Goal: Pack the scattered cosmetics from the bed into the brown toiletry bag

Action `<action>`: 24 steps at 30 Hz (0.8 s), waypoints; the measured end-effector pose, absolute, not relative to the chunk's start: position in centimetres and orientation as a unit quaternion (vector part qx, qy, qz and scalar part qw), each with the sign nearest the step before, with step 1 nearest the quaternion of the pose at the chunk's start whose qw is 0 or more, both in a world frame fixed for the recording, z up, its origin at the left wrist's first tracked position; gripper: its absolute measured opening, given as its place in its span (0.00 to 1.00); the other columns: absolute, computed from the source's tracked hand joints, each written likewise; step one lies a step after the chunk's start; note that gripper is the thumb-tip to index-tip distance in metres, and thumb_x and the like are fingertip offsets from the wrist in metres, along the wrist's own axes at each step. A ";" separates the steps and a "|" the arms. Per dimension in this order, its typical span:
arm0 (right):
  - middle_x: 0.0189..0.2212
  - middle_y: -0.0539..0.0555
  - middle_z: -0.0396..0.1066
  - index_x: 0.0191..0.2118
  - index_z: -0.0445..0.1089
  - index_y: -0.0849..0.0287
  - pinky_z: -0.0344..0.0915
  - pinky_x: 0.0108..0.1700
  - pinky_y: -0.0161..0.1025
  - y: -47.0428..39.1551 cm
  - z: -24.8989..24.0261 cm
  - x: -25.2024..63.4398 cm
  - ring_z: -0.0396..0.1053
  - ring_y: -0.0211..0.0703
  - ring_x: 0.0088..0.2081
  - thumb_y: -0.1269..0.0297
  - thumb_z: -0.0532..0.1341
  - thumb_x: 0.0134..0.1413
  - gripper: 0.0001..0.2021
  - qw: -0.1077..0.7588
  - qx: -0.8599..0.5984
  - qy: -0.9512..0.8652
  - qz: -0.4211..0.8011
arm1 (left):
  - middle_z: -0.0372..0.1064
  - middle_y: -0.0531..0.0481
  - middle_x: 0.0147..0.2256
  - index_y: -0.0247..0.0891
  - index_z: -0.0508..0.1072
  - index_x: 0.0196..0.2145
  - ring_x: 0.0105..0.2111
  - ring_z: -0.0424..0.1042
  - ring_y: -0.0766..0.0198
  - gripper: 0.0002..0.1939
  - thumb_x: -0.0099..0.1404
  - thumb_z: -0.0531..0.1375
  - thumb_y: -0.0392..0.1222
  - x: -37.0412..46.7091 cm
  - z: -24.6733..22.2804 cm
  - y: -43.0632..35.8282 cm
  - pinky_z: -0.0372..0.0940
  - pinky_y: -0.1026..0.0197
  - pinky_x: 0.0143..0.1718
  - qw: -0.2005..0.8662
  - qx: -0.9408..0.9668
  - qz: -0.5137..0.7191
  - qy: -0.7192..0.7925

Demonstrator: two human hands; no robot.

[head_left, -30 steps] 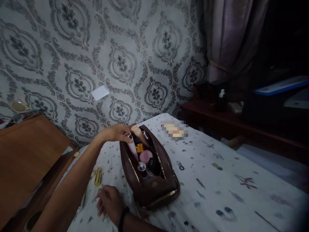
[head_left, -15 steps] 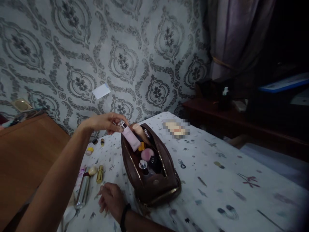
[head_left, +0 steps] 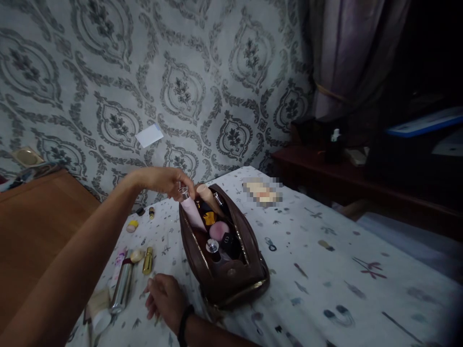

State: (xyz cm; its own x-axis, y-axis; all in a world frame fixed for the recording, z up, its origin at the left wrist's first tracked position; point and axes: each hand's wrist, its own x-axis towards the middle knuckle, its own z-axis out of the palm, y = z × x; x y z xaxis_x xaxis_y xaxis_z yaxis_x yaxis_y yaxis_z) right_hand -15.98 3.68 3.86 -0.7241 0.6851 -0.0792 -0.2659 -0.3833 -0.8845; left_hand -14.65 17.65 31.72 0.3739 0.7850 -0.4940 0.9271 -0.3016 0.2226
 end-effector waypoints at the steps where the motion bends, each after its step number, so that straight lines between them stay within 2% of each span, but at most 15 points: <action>1: 0.17 0.43 0.62 0.29 0.64 0.61 0.48 0.15 0.29 3.7 3.8 -16.0 0.59 0.28 0.13 0.41 0.58 0.54 0.24 0.298 -0.220 -0.470 0.802 | 0.68 0.56 0.24 0.40 0.80 0.37 0.25 0.63 0.67 0.14 0.51 0.63 0.36 -14.3 31.8 17.7 0.58 0.67 0.27 0.228 0.798 -0.153 0.537; 5: 0.17 0.43 0.62 0.30 0.65 0.62 0.48 0.16 0.29 3.7 3.6 -16.0 0.59 0.27 0.13 0.42 0.57 0.56 0.23 0.297 -0.214 -0.468 0.804 | 0.73 0.56 0.28 0.42 0.81 0.30 0.29 0.67 0.66 0.13 0.48 0.62 0.29 -13.1 31.3 18.1 0.59 0.67 0.33 0.173 0.819 -0.167 0.521; 8: 0.17 0.43 0.62 0.30 0.64 0.62 0.48 0.15 0.28 3.7 3.7 -16.0 0.59 0.27 0.13 0.45 0.57 0.57 0.21 0.295 -0.217 -0.471 0.803 | 0.74 0.55 0.28 0.41 0.81 0.28 0.30 0.68 0.66 0.13 0.48 0.62 0.27 -13.0 30.1 18.5 0.60 0.68 0.33 0.136 0.835 -0.181 0.502; 15: 0.17 0.43 0.61 0.29 0.64 0.62 0.48 0.14 0.27 3.8 3.9 -15.8 0.58 0.26 0.13 0.50 0.56 0.60 0.18 0.291 -0.216 -0.479 0.799 | 0.77 0.54 0.35 0.39 0.81 0.35 0.34 0.70 0.68 0.16 0.52 0.60 0.25 -14.1 27.2 19.6 0.60 0.71 0.35 0.124 0.850 -0.235 0.455; 21: 0.16 0.43 0.61 0.27 0.63 0.61 0.47 0.15 0.28 3.7 3.7 -16.1 0.58 0.27 0.13 0.46 0.59 0.56 0.20 0.291 -0.228 -0.473 0.800 | 0.77 0.54 0.34 0.37 0.80 0.37 0.34 0.71 0.67 0.16 0.53 0.61 0.25 -14.4 25.8 20.4 0.60 0.71 0.35 0.131 0.842 -0.228 0.471; 24: 0.16 0.43 0.61 0.28 0.63 0.61 0.47 0.15 0.28 3.8 3.8 -16.1 0.58 0.27 0.13 0.47 0.59 0.57 0.20 0.284 -0.231 -0.467 0.805 | 0.77 0.54 0.33 0.36 0.79 0.38 0.33 0.71 0.67 0.15 0.53 0.61 0.26 -14.5 25.6 20.5 0.60 0.70 0.34 0.119 0.834 -0.218 0.493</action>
